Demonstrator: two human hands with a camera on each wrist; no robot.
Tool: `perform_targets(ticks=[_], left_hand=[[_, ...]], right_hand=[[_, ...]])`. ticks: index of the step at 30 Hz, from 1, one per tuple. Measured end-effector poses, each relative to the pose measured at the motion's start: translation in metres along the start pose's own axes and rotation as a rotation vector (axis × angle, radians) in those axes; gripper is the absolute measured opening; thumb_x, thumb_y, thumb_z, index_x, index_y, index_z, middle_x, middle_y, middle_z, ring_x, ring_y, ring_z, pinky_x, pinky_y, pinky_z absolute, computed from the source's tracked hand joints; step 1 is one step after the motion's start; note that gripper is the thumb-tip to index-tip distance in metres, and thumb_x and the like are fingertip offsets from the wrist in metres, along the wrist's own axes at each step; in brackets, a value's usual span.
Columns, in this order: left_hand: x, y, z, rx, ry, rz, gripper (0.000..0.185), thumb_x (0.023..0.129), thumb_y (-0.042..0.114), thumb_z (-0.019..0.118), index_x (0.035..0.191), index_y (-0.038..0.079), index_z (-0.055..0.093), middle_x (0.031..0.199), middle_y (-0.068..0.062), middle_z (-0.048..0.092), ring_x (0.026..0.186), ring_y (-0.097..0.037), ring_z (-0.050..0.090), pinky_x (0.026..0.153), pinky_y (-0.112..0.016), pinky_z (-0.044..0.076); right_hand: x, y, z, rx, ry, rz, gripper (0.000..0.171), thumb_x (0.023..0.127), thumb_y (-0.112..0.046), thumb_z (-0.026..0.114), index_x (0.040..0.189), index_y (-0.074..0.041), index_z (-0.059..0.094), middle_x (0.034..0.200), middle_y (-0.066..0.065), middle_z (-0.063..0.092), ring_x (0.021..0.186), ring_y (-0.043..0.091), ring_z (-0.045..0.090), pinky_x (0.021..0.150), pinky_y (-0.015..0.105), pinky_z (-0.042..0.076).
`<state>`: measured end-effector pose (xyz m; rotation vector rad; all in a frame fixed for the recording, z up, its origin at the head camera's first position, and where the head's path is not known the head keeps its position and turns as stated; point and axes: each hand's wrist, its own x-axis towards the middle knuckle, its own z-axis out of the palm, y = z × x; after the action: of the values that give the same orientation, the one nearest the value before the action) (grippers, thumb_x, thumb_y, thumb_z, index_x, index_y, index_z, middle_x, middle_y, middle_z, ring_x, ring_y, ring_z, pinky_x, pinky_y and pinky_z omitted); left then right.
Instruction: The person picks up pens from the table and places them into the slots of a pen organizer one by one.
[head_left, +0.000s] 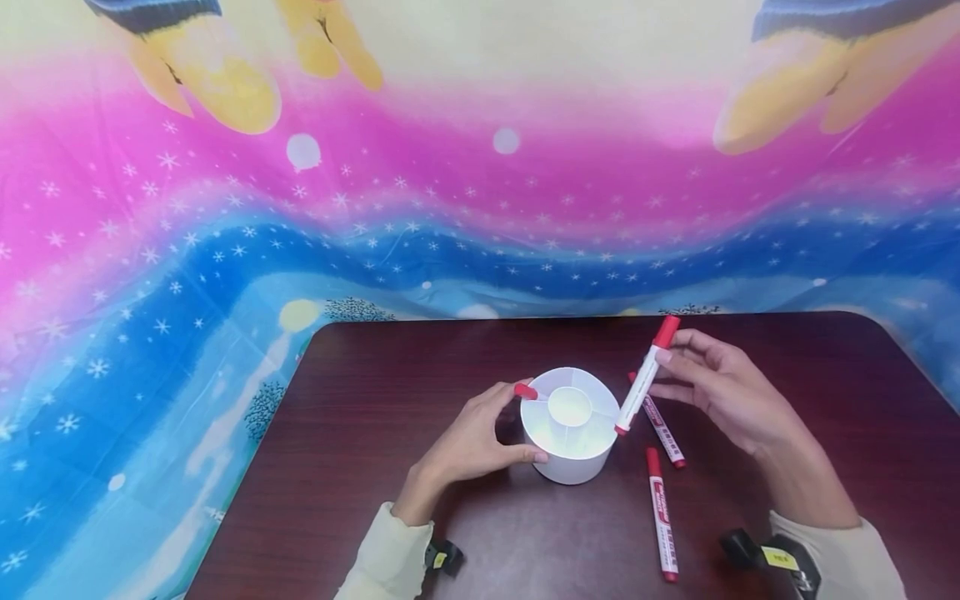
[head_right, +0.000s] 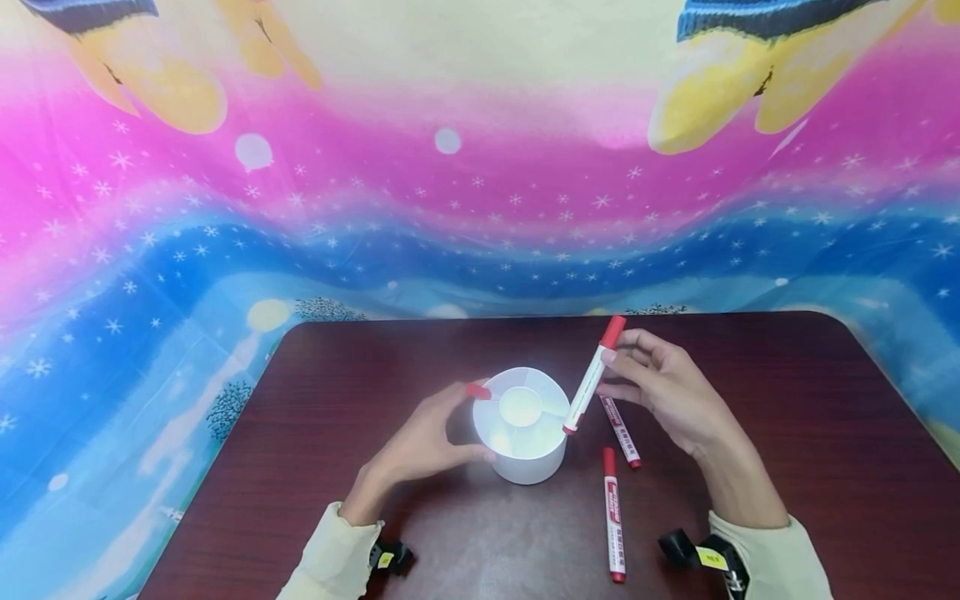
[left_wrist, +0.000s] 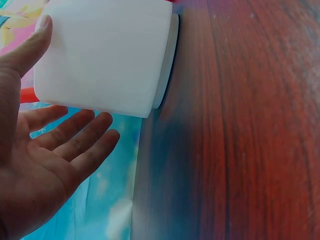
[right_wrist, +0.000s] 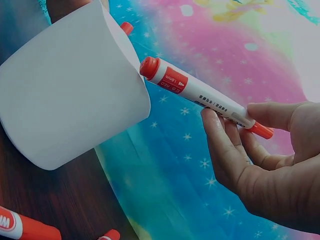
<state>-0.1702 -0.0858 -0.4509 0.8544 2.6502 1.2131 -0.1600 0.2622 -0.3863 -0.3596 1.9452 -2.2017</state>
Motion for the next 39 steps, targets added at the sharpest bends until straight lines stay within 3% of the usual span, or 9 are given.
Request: perform_targets(ticks=[14, 39], left_hand=[[-0.001, 0.001, 0.001, 0.000, -0.010, -0.013, 0.077, 0.078, 0.048, 0.096, 0.143, 0.027, 0.059, 0.136, 0.007, 0.067, 0.121, -0.012, 0.062, 0.108, -0.038, 0.057], [-0.002, -0.001, 0.001, -0.010, -0.001, -0.023, 0.075, 0.079, 0.048, 0.095, 0.142, 0.029, 0.059, 0.133, 0.010, 0.066, 0.122, -0.010, 0.063, 0.109, -0.038, 0.057]], right_hand=[[0.012, 0.002, 0.004, 0.047, 0.045, -0.015, 0.016, 0.110, -0.005, 0.058, 0.126, -0.002, 0.058, 0.111, 0.003, 0.071, 0.104, 0.015, 0.077, 0.093, 0.032, 0.066], [0.016, 0.011, 0.009, 0.094, 0.111, -0.002, 0.015, 0.109, -0.003, 0.060, 0.122, -0.010, 0.064, 0.110, 0.001, 0.070, 0.100, 0.013, 0.077, 0.092, 0.031, 0.066]])
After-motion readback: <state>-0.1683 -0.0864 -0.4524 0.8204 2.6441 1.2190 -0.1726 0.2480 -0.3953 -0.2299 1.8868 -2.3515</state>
